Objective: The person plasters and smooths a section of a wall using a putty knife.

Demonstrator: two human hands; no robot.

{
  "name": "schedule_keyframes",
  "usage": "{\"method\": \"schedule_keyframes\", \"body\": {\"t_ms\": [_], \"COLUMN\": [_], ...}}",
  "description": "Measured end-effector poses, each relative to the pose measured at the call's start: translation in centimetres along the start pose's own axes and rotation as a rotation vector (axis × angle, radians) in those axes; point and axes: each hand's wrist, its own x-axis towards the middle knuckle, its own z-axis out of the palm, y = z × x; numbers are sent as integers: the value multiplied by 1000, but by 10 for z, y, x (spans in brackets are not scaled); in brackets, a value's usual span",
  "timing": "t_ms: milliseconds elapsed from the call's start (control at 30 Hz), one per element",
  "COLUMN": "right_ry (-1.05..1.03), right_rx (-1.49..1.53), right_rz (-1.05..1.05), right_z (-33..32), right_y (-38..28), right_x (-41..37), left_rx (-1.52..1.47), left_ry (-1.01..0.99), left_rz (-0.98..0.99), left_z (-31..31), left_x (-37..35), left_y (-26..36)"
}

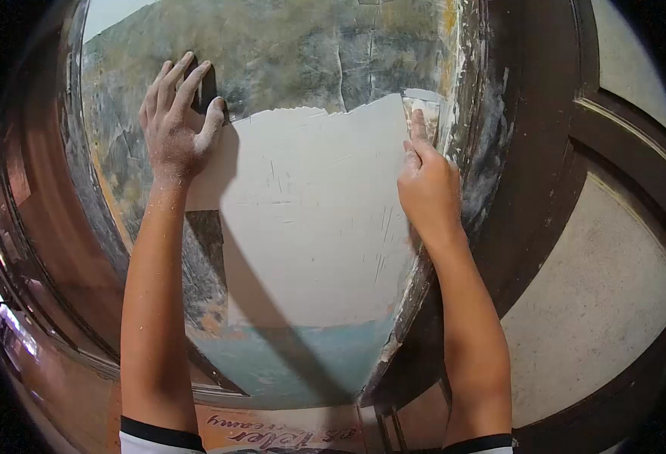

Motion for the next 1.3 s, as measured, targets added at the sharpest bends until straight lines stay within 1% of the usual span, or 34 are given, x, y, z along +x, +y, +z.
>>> {"method": "schedule_keyframes", "body": {"t_ms": [33, 100, 167, 200, 267, 433, 500, 533, 633, 700, 767, 833, 900, 967, 1033, 1067, 1167, 1200, 1233, 1267, 1300], "right_ry": [-9, -30, 7, 7, -31, -10, -180, -94, -13, -44, -8, 10, -36, -13, -25, -47, -27, -72, -73, -55, -33], "right_rx": [-69, -36, 27, 27, -67, -50, -151, -97, -81, -98, -87, -93, -138, -121, -89, -112, -55, -77, -83, -87, -90], "right_rz": [-9, 19, -30, -34, -35, -72, 88, 6, -8, 31, 52, 17, 61, 65, -29, 65, -3, 116, 126, 93, 58], "right_z": [0, 1, 0, -1, -5, -11, -16, -11, -1, 2, 2, 3, -5, -8, -8, -11, -7, -14, -9, 0, 2], "right_y": [1, 6, 6, 5, 4, -1, -1, 0, -2, -3, -12, -11, -17, -16, -11, -13, -10, -28, -21, -8, -13], "right_x": [2, 2, 0, 2, 6, 2, 4, 1, 4, 3, -1, 7, 13, 8, 2, 0, 5, 3, -1, -3, -5], "left_rx": [-6, -5, -8, 6, 9, 1, -2, 6, 1, 10, 6, 6, 5, -12, -26, -13, -10, -10, -7, -3, -8], "left_ry": [1, -9, -3, 6, 9, -4, 2, -2, -6, -13, -15, -2, -11, -8, 0, -16, -54, -47, -35, -33, -29], "left_rz": [2, -4, -5, -3, -3, -10, -21, -21, -19, -14, -19, -36, -40, -44, -46, -44, -58, -58, -60, -54, -55], "left_z": [0, 0, 0, 0, 0, 0, -2, -1, -1, -2, -1, 2, 2, 2, -1, -2, -2, -2, -2, -2, -2], "left_x": [1, 0, 0, 0, 0, 0, 0, -1, 1, 0, -1, 0, -1, 0, 0, 0, 3, 1, 0, -1, -1], "left_y": [0, 3, 1, 1, 0, 1, 2, 1, 2, 2, 1, 1, 2, 2, 3, 3, 5, 5, 4, 4, 3]}}
